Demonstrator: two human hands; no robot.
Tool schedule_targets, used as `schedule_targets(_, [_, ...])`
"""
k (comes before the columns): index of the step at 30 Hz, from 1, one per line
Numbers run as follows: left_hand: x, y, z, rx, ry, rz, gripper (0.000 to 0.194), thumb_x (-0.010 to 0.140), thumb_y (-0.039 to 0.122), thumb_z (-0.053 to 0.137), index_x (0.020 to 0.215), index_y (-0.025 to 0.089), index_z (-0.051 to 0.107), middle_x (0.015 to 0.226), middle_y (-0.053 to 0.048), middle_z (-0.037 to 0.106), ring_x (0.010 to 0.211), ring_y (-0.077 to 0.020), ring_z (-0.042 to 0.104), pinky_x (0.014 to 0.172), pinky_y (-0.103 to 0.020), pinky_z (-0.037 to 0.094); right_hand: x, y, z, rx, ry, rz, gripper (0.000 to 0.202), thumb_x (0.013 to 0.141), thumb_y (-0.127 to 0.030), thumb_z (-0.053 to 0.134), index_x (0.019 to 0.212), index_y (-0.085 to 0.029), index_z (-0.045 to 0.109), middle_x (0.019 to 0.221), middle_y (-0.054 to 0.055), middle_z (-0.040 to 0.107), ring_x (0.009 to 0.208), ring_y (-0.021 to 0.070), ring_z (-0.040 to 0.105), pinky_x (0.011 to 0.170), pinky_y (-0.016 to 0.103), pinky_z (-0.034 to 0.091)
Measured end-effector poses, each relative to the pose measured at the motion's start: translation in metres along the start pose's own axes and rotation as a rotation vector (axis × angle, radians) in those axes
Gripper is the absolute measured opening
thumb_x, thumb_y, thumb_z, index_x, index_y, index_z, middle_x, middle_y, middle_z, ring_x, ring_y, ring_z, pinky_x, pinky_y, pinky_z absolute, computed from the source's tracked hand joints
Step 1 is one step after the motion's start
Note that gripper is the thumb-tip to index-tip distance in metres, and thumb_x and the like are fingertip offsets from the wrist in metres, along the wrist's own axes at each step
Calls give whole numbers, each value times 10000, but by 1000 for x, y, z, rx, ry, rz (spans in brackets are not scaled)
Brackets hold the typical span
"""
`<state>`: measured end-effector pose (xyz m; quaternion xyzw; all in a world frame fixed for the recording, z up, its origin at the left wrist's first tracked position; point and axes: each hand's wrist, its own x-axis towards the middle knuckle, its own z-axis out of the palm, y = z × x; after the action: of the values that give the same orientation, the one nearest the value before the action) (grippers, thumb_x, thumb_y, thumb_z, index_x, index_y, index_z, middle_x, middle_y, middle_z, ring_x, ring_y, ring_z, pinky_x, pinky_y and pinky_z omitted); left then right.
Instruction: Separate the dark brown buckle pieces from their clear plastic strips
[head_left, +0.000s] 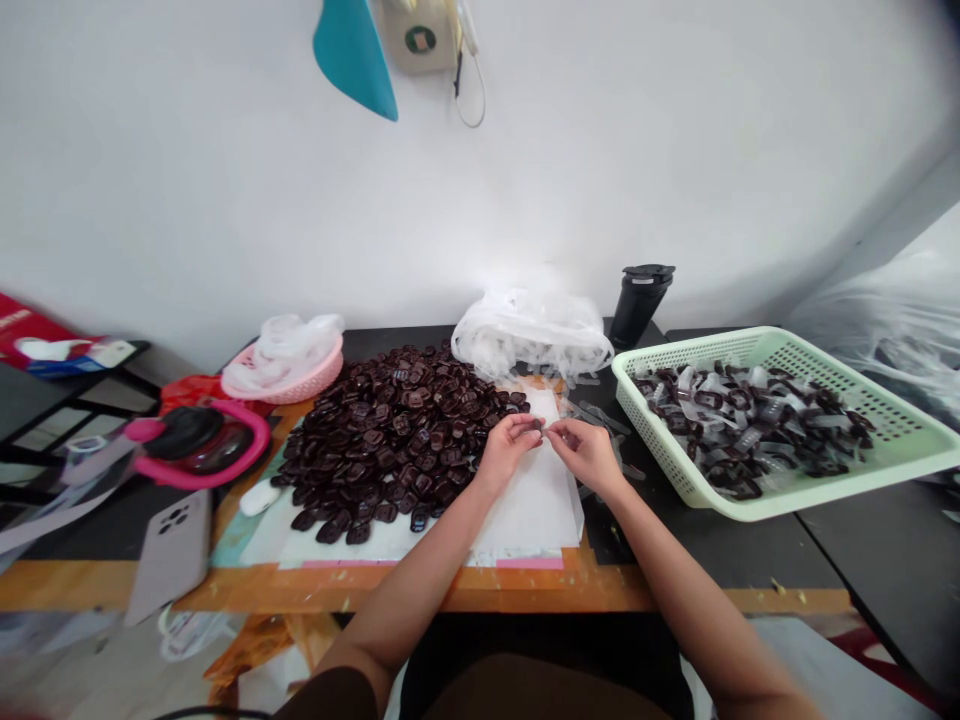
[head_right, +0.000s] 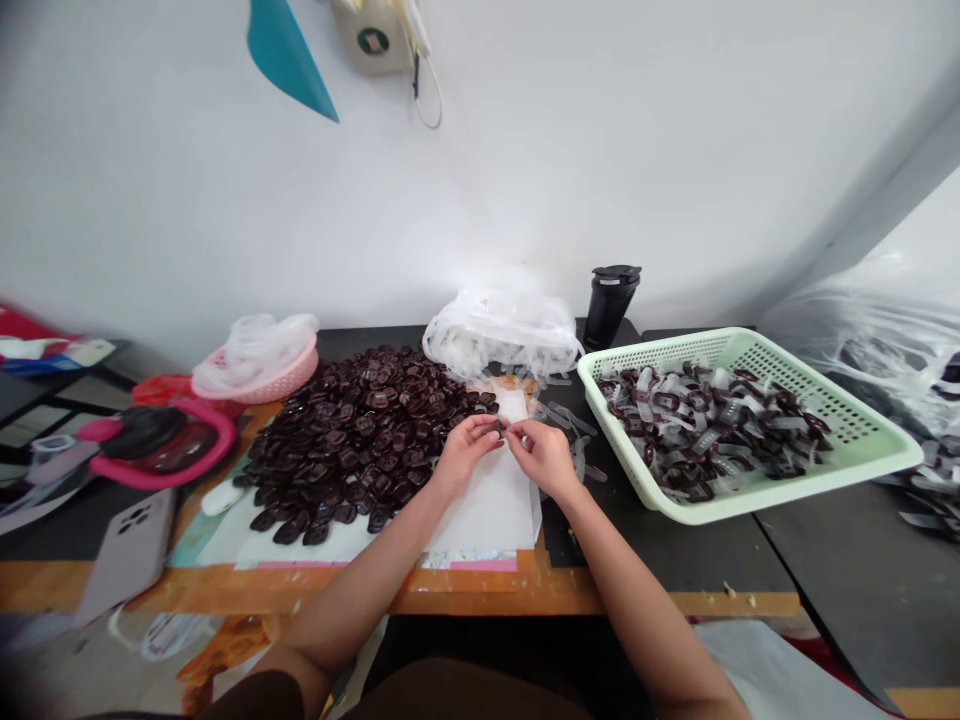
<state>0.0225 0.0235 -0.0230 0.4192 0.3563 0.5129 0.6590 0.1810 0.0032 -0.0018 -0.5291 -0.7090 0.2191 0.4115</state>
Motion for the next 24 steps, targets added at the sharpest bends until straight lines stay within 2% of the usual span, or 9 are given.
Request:
schedule_targets(6, [-1,-2,2,77,-24,78,352,662,210,774,939,145,567,1034,-96,676,909,-175,646,876,-348,478,0,1,2,7,-17,38,193,847,-353,528,811,-202,643,698,30,666,549,142,564,568,244,422])
schedule_targets(11, [-2,-3,2,75,31,80,256,690,259,757,865,134,617,983,-92,690,872,-186,653,841,-352,505,1,6,6,226,-16,87,229,864,-399,529,817,-194,620,715,50,672,622,167,611,601,259,470])
schedule_targets(14, [-2,-4,1,126,40,121,184,747,273,701,841,125,646,1050,-114,669,887,-193,646,833,-353,512,1,6,8,324,-24,103,253,871,-420,525,811,-185,599,723,58,669,641,169,616,599,258,478])
schedule_targets(19, [-6,-2,-1,440,53,331,69,799,211,617,805,143,625,1129,-117,581,942,-193,614,786,-319,528,-1,3,11,290,-77,53,316,910,-396,461,1154,-216,550,746,21,664,584,140,593,604,249,490])
schedule_targets(22, [-9,2,-1,642,59,439,60,827,186,564,802,158,611,1110,-109,550,986,-198,581,764,-295,522,-2,3,10,214,-100,6,253,909,-355,466,1076,-228,607,790,24,665,640,138,608,642,241,492])
schedule_targets(24, [-11,4,0,693,73,469,74,843,177,535,806,162,598,1087,-104,552,976,-193,572,772,-290,507,-1,4,9,218,-99,0,224,907,-336,464,1013,-219,624,819,30,663,673,141,613,640,236,492])
